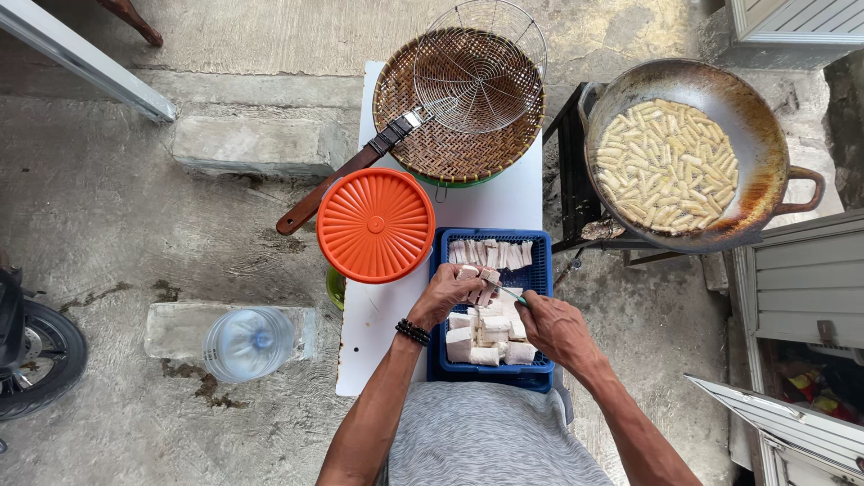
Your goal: The person cuts blocks of tofu into smaller pieces with a small knife, working over a blue basket that collects the cut pieces. The person handles each tofu block by hand, trims it into slices, and places the finished pieces in the basket while a wok of tofu fries nearby.
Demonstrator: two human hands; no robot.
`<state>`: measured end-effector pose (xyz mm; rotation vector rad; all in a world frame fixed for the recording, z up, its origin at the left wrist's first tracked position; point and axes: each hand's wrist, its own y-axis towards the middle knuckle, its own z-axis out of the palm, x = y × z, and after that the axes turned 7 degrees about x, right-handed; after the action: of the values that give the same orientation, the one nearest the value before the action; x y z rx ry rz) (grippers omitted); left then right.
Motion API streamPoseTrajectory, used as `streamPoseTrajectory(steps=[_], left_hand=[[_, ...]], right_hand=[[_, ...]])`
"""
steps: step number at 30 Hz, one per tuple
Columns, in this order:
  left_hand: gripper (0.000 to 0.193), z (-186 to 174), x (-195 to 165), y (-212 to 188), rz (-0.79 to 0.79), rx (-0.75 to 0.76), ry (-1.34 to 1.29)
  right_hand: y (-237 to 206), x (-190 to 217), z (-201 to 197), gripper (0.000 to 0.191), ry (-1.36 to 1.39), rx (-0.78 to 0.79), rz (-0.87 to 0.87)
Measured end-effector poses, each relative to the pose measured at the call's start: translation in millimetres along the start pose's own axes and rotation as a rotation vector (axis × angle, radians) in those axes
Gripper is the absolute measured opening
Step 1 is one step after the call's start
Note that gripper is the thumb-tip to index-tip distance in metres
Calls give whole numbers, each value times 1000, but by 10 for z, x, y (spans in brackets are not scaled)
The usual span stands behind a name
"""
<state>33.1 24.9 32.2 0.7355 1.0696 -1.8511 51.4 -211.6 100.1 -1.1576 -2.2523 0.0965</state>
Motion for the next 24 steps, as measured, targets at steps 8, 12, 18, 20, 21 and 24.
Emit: streamPoseTrajectory(steps=[8,12,18,20,21,24], left_hand=[[23,23,-1,-1,28,23,16],[22,0,39,12,33,42,26],[27,-102,158,52,-1,29,-8],[32,-116,199,65,-15,-1,-14],[34,-118,211,73,-21,-16,-17],[45,-106,219,79,-20,-30,-21]], right_hand=[[37,-65,99,23,-8,-20,2],[96,-83,130,27,89,34,32],[141,-106,47,38,419,259,173],[130,-99,34,39,430,269,187],[121,-96,31,38,435,254,187],[104,-78,44,38,406,216,193]])
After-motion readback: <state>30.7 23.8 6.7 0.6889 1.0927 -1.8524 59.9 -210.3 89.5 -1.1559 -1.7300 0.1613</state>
